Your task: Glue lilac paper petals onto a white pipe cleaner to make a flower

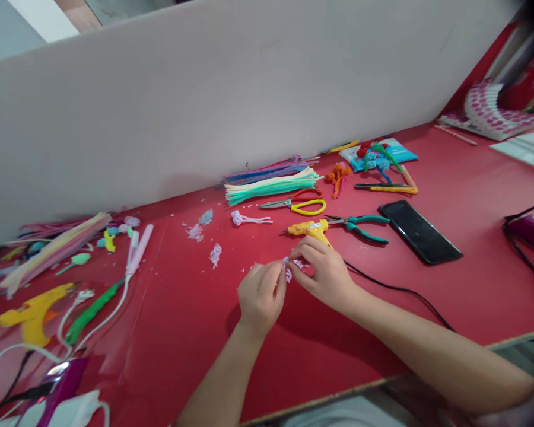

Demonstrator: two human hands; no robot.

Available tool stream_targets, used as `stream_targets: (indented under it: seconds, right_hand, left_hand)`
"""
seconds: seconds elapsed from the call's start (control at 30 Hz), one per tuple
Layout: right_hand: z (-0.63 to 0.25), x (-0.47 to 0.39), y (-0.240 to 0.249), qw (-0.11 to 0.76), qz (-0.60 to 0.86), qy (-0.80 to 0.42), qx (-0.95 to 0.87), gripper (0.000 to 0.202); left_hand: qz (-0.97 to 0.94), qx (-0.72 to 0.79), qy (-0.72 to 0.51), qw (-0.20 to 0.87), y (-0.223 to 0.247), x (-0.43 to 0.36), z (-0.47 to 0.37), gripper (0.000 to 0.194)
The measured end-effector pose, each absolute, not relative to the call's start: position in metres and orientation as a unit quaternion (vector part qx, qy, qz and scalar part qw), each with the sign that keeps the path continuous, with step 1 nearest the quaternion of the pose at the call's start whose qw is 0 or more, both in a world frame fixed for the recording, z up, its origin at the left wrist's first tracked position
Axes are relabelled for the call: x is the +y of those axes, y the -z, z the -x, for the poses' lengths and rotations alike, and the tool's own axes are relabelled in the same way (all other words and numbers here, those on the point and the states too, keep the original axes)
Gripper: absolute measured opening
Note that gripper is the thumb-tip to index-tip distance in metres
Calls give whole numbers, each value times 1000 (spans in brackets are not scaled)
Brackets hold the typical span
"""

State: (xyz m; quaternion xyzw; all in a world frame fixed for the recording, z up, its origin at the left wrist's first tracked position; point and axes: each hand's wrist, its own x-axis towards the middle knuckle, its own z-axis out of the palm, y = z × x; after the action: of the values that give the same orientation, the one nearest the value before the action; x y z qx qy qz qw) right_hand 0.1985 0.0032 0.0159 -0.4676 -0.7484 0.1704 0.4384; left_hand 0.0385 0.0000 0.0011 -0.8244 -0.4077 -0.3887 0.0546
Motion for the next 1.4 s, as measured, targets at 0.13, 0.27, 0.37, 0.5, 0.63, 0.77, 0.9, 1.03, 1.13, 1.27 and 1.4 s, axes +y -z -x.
stream_targets:
  seconds: [0.13, 0.27, 0.37, 0.5, 0.63, 0.77, 0.9, 1.03, 1.13, 1.27, 1.4]
  right_hand:
    - [-200, 4, -19, 431, 473, -157, -752, 7]
    - [-215, 13, -22, 416, 519, -103, -739, 13]
    - [-229, 25, -18, 320, 617, -28, -719, 19]
    - [-240, 36, -7, 160, 698, -7, -698, 26]
    - [-242, 40, 1, 129, 716, -52, -684, 26]
    - [-248, 46, 8, 138, 728, -90, -666, 28]
    - [-255, 54, 16, 165, 727, -129, -653, 28]
    - [-254, 57, 12, 236, 716, -174, -634, 25]
    - [-251, 54, 1, 341, 669, -286, -596, 28]
    - [-246, 43, -12, 440, 480, -610, -452, 22]
    - [-237, 30, -17, 374, 385, -726, -429, 13]
  left_hand:
    - [784, -454, 421, -54, 1, -1, -41, 11]
    - [590, -523, 498, -361, 0, 5, -41, 11]
    - [437, -489, 530, -538, -2, 13, -39, 14]
    - [301, -429, 529, -668, -3, 20, -36, 15]
    - [213, -375, 513, -742, -3, 22, -34, 12]
    - [157, -345, 505, -776, -3, 23, -31, 9]
    - [136, -326, 498, -792, -4, 24, -29, 7]
    - [110, -330, 510, -787, -5, 26, -29, 8]
    - [97, -345, 531, -768, -4, 28, -29, 8]
    - [89, -359, 555, -745, 1, 30, -29, 5]
    - [84, -371, 567, -730, 5, 31, -29, 5]
